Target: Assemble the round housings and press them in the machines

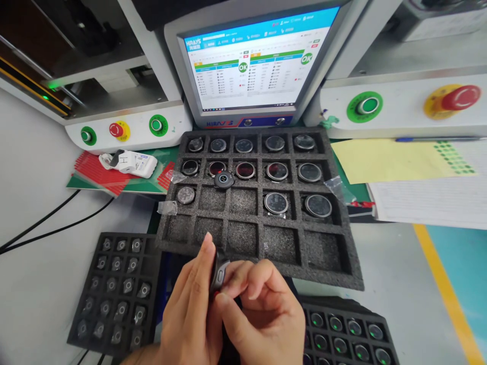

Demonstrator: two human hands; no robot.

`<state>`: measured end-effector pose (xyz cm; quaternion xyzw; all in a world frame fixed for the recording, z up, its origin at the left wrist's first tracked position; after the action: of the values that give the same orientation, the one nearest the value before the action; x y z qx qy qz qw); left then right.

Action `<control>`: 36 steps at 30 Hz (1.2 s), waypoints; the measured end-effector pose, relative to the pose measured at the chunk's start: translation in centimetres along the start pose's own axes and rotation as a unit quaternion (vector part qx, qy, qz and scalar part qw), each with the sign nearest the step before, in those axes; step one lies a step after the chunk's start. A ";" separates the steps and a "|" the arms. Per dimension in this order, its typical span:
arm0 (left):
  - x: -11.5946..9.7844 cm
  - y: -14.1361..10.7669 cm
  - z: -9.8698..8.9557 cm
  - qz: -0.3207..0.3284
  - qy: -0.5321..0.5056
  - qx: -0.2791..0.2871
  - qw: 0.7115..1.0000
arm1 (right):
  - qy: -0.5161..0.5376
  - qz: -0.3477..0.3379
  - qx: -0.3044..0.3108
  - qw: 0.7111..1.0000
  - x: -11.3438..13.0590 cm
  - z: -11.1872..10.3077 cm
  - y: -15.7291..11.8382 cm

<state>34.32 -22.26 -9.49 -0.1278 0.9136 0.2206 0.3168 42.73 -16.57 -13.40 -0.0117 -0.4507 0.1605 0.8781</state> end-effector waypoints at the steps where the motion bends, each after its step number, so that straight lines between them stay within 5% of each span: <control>1: 0.1 0.0 0.0 -0.006 0.002 -0.002 1.000 | -0.002 0.000 -0.001 1.000 0.0 0.0 0.0; 15: 0.2 -0.7 -0.5 -0.035 0.037 -0.052 0.997 | -0.022 -0.014 0.008 1.000 -0.2 0.2 -0.3; 24: 0.3 -0.2 -1.0 -0.041 -0.040 -0.010 0.998 | 0.014 -0.001 -0.030 0.999 -0.6 0.5 1.0; 31: -0.5 0.0 -2.0 -0.040 -0.018 0.000 0.999 | -0.032 -0.049 0.059 0.997 -0.8 1.6 0.3; 36: -0.3 -0.4 -2.5 -0.078 0.034 0.015 0.996 | -0.044 -0.074 0.061 0.994 -0.6 2.0 0.5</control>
<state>33.34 -23.77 -7.67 -0.2016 0.9144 0.1767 0.3033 40.71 -16.52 -12.76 0.0825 -0.4782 0.1232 0.8656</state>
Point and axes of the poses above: each hand's wrist, its own y-axis towards the middle knuckle, its own z-axis out of the palm, x = y × z, the point moved 7 cm from there along y, towards the middle knuckle, and after that the axes turned 7 degrees about -z, right-handed, at the moved point
